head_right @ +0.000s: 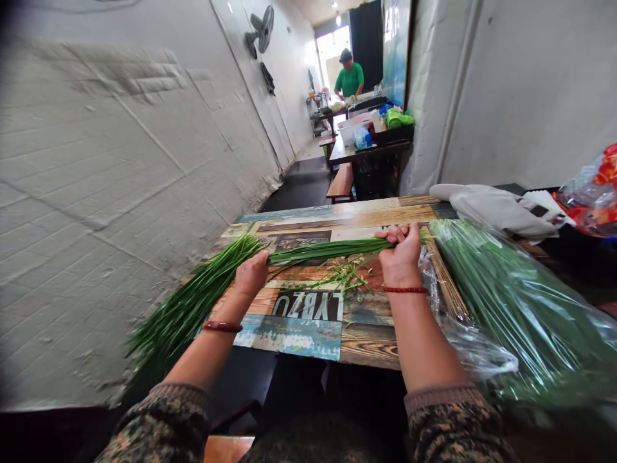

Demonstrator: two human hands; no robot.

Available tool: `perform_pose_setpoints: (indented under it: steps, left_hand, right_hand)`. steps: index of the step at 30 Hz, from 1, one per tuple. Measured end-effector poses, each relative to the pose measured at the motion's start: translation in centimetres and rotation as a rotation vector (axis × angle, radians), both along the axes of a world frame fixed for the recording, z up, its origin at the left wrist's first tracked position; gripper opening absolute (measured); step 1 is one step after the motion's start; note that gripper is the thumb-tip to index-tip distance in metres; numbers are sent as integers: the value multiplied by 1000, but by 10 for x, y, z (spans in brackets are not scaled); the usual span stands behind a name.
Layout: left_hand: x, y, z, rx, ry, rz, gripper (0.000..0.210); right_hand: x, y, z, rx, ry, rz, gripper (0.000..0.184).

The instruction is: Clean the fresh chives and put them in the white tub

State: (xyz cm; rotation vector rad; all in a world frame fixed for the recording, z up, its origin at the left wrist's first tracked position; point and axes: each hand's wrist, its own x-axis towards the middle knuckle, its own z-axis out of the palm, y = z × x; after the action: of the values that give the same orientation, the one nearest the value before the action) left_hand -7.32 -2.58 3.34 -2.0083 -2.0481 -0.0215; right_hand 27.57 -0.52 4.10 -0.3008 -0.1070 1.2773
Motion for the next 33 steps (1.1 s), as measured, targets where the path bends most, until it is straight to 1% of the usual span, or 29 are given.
perform_pose_setpoints:
  steps: [2, 5, 7, 9, 11, 14, 16, 17, 19, 21, 23, 25, 28, 29, 30, 31, 33]
  left_hand:
    - [0, -1, 4, 6, -87, -4, 29]
    - [-11, -6, 7, 19, -368, 17, 22]
    - [-24, -10, 6, 41, -546, 48, 23]
    - [-37, -13, 1, 68, -653, 79, 33]
    - [-43, -14, -6, 102, -744, 105, 41]
    - [-34, -12, -13, 158, -910, 113, 44]
    - [-20, -14, -11, 171, -1087, 61, 47]
    - [-12, -15, -8, 169, -1216, 14, 48]
    - [1, -21, 2, 142, -1452, -99, 51]
    - [10, -27, 14, 90, -1580, -227, 57]
    - [18, -35, 22, -25, -1645, -356, 65]
    - [26, -43, 27, -154, -1656, -508, 71]
    - [36, -58, 24, -274, -1610, -714, 80]
    - [37, -63, 21, -307, -1595, -741, 79]
    - [38, -68, 17, -350, -1582, -739, 72]
    - [36, -74, 12, -398, -1580, -708, 64]
    - [29, -85, 0, -477, -1610, -600, 50]
  right_hand:
    - [5, -1, 1, 8, 27, -12, 45]
    - [19, -3, 2, 26, 46, -53, 45]
    - [30, -4, 7, 35, 40, -97, 45]
    - [40, -7, 17, 51, 29, -130, 46]
    - [44, -10, 34, 82, 14, -141, 47]
    - [42, -16, 62, 131, -15, -128, 47]
    - [37, -19, 76, 158, -43, -115, 47]
    - [35, -20, 82, 167, -59, -109, 47]
    - [28, -20, 89, 177, -94, -102, 48]
    - [19, -18, 95, 171, -139, -86, 48]
    - [4, -16, 101, 158, -201, -53, 48]
    - [-16, -14, 107, 150, -275, -7, 47]
    - [-49, -12, 117, 144, -363, 58, 49]
    - [-58, -11, 120, 140, -383, 79, 49]
    - [-66, -10, 123, 131, -399, 96, 49]
    - [-71, -8, 126, 119, -410, 109, 48]
    - [-79, -2, 131, 84, -423, 115, 46]
